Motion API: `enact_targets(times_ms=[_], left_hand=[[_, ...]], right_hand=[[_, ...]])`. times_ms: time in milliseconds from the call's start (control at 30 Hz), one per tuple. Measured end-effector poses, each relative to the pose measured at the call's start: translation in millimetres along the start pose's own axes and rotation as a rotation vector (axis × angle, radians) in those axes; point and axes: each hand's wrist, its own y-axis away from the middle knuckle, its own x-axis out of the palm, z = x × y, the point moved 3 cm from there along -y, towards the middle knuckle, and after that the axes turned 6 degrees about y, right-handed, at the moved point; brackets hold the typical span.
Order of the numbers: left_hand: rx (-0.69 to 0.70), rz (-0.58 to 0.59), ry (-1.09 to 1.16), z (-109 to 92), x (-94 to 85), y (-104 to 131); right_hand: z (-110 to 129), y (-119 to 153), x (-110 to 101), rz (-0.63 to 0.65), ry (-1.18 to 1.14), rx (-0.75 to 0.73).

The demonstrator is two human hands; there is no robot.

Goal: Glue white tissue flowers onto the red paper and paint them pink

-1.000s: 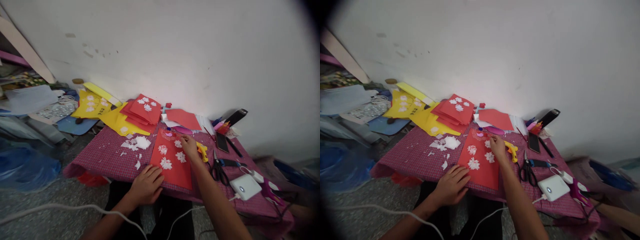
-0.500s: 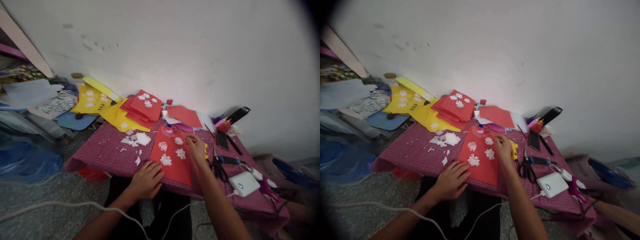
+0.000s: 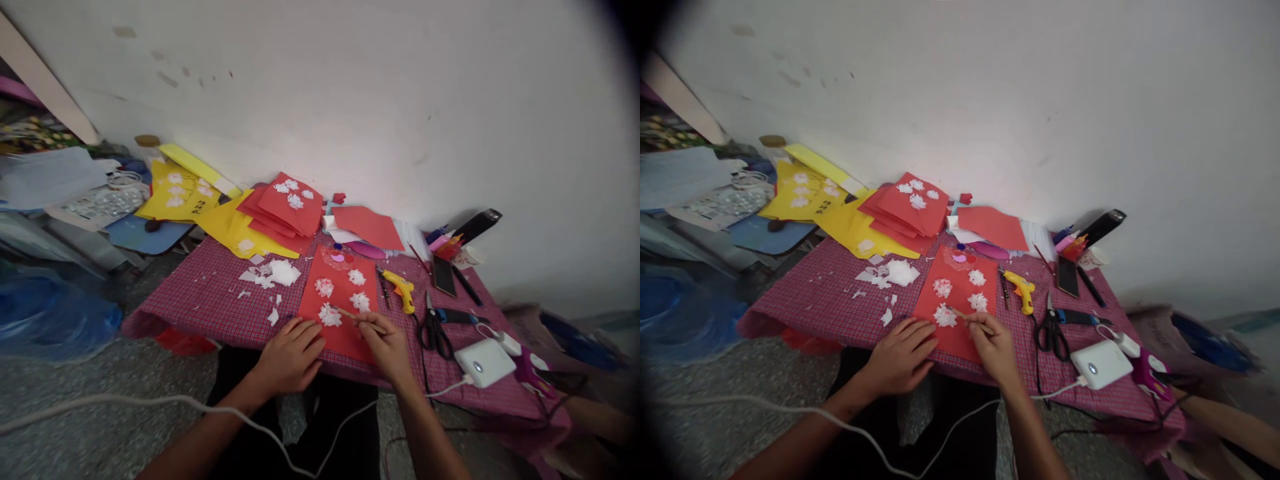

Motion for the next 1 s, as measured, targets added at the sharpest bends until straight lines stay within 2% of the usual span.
enact_targets(times_ms=[500, 633, 1000], left_hand=[[0.005, 0.005, -0.005, 0.8, 1.8, 1.0], [0.005, 0.008, -0.008, 1.4, 2.5, 1.2], [0.003, 0.025, 0.000, 1.4, 2.9, 1.5]], right_hand=[[-4.0, -8.6, 1.7, -0.028, -0.033, 0.024], [-5.5, -6.0, 2.7, 0.015, -0.022, 0.013], [26.9, -8.4, 15.8, 0.091, 0.119, -0.081]])
